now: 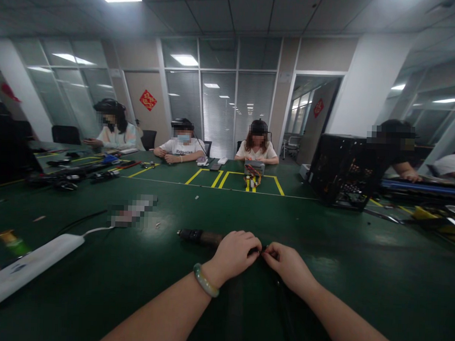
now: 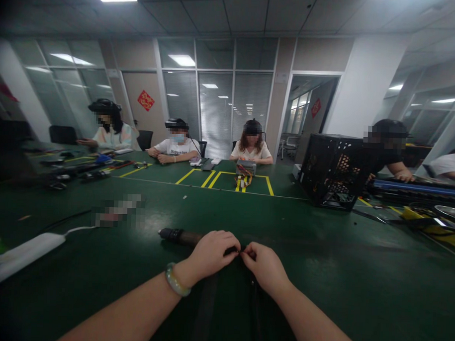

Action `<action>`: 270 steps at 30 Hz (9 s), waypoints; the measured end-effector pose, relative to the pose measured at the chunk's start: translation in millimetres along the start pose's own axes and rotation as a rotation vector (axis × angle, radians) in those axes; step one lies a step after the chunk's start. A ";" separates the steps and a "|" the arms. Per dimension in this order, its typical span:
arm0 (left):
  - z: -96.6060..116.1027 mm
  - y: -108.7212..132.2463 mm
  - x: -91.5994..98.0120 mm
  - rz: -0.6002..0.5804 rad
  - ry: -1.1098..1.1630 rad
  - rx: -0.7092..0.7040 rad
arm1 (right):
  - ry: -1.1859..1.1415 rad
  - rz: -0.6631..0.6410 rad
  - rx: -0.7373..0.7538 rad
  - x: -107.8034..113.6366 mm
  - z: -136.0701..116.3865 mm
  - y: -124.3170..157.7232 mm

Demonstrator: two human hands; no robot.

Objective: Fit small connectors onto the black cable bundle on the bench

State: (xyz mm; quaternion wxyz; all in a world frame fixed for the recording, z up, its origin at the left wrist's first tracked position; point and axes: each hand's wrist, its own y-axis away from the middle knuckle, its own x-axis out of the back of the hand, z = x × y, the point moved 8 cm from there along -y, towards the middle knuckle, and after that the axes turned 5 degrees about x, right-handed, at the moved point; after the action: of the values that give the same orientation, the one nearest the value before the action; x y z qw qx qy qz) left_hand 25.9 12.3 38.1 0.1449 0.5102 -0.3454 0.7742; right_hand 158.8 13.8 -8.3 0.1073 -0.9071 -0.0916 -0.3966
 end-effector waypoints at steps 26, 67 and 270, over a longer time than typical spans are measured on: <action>2.3 1.8 2.5 -0.008 -0.024 0.000 | 0.043 -0.012 0.008 1.5 -6.1 -0.3; 4.4 2.2 6.2 -0.032 -0.041 -0.004 | 0.023 -0.017 0.039 1.0 -8.5 0.3; -6.5 -2.9 -0.2 -0.054 0.081 0.135 | -0.107 -0.085 0.018 -2.3 -6.3 -3.9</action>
State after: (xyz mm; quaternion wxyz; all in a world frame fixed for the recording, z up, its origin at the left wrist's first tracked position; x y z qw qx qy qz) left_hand 23.2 18.8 37.5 0.1447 0.4963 -0.2721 0.8116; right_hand 151.9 15.7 -5.4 0.0933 -0.9213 -0.1394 -0.3509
